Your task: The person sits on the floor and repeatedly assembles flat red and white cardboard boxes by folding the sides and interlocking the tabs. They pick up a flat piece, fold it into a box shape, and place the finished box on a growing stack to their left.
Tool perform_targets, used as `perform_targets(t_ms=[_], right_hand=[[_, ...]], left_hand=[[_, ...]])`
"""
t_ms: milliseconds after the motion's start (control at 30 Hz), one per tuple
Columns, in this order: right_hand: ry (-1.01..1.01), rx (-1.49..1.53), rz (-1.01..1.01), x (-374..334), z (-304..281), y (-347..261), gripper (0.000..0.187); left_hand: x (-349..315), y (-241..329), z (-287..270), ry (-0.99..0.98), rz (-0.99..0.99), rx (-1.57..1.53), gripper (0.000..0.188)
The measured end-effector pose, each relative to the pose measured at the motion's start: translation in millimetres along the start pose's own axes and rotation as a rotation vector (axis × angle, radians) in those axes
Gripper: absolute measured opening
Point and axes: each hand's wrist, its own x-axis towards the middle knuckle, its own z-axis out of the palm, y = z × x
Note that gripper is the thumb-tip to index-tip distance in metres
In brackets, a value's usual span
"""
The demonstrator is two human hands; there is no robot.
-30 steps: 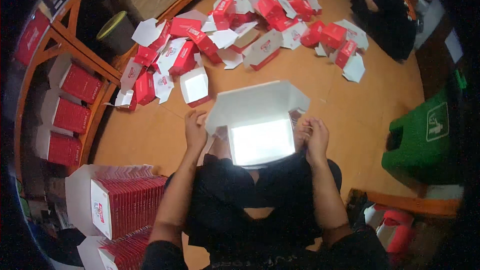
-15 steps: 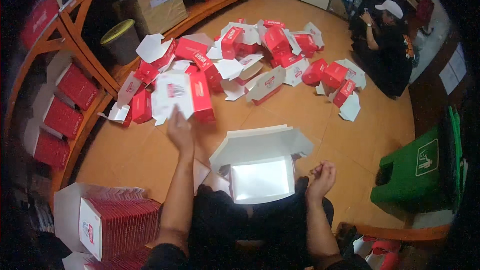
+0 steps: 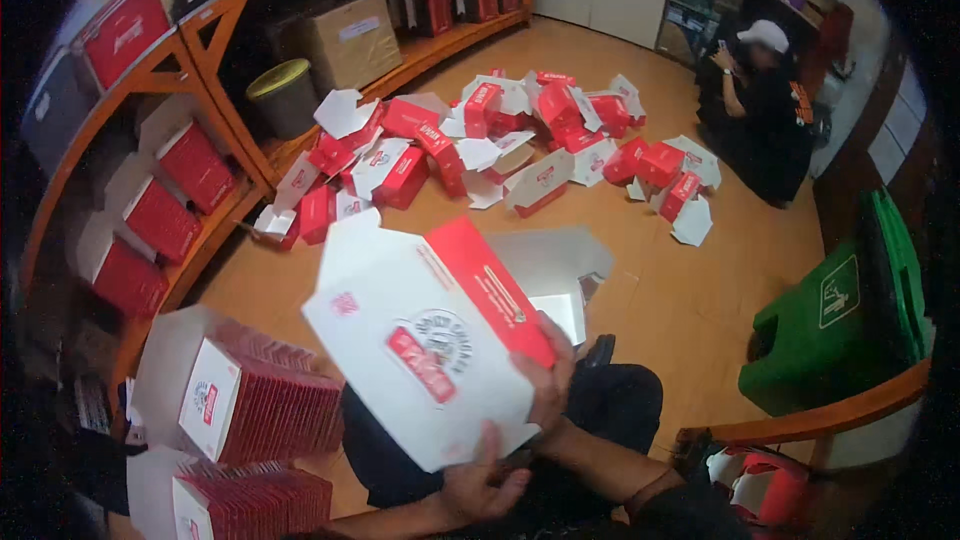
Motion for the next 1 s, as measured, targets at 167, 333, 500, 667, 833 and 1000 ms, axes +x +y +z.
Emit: perform_targets(t_ms=[167,333,500,667,833,1000], right_hand=[[0.080,0.088,0.148,-24.8,-29.7,6.6,0.034],[0.017,0.963,0.391,-36.8,-87.6,33.7,0.032],[-0.378,0.973,0.850,-84.4,-126.1,83.7,0.030],[0.007,1.146,0.963,-89.2,-90.7,-2.5,0.055],[0.021,0.702,1.092,-136.9,-104.8,45.5,0.068],[-0.295,-0.168,0.755,-65.0,-99.8,75.4,0.045]], left_hand=[[-2.5,-2.5,2.8,-0.065,0.398,-0.206,0.044],[11.2,-17.8,-13.2,0.518,-0.020,-0.109,0.079],[17.2,-56.3,-32.7,-0.140,-0.187,-0.588,0.067],[0.1,-64.8,-17.4,-0.157,-0.351,-0.500,0.041],[15.6,-53.4,-9.4,0.065,-0.919,-0.594,0.045],[28.1,-83.2,-18.5,0.027,0.018,-0.509,0.050]])
